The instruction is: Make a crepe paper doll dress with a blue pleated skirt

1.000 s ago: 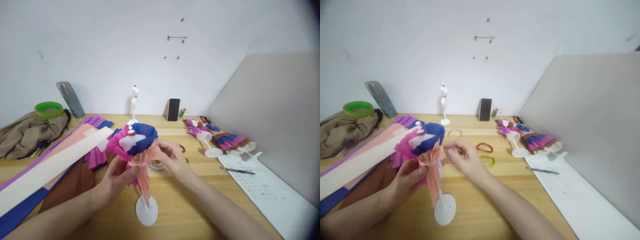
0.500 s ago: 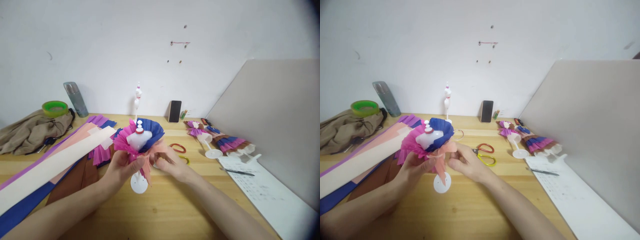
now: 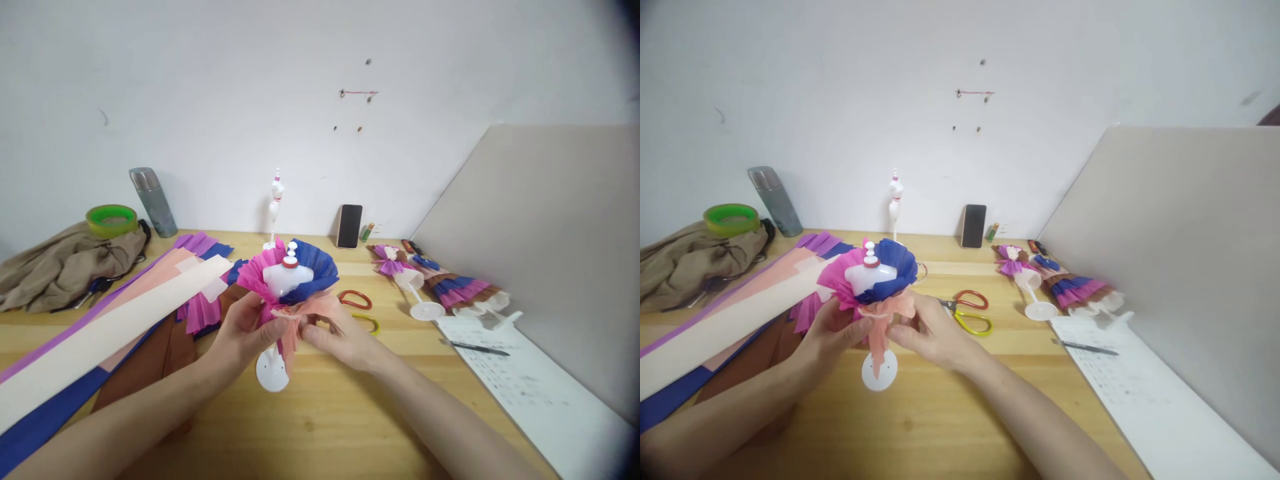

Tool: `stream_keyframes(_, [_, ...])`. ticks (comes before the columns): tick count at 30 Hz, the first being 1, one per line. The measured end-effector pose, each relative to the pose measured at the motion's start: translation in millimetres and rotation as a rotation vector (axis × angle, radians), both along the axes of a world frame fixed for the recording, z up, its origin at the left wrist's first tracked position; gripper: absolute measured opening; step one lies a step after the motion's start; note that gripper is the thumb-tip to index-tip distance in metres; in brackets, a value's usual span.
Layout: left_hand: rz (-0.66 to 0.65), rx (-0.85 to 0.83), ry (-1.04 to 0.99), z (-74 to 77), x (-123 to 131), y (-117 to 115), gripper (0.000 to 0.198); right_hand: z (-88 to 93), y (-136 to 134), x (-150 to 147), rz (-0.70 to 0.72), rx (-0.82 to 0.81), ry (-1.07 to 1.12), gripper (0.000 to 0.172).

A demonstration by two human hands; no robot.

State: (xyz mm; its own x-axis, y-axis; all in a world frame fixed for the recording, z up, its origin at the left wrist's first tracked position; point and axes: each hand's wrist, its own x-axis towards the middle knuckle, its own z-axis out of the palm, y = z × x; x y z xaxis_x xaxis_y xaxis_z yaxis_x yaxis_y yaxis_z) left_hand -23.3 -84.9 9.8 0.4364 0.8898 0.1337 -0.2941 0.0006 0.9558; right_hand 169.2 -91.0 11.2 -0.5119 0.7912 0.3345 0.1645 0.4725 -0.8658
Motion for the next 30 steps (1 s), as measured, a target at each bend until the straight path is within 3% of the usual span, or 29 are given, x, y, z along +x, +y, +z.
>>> stream_keyframes(9, [0.0,0.023,-0.012,-4.1,0,0,0.028,8.9,-2,3,0.002,0.032,-0.1,0.011])
stream_keyframes(13, [0.009,0.049,-0.004,-1.4,1,-1,0.024,5.4,-2,2,-0.037,0.022,-0.003,0.01])
stream_keyframes(18, [-0.002,0.099,0.048,-5.1,-3,1,0.023,1.5,5,15,-0.076,-0.102,0.201,0.039])
stream_keyframes(23, [-0.055,0.148,0.12,-11.3,-8,-1,0.025,19.6,3,30,-0.135,-0.224,0.428,0.072])
stream_keyframes(26, [-0.104,0.186,0.15,-11.6,-9,-5,0.032,29.7,-3,30,-0.175,-0.208,0.422,0.07])
stream_keyframes(30, [-0.122,0.168,0.166,-8.4,-7,-7,0.03,31.3,-10,24,-0.122,-0.205,0.376,0.063])
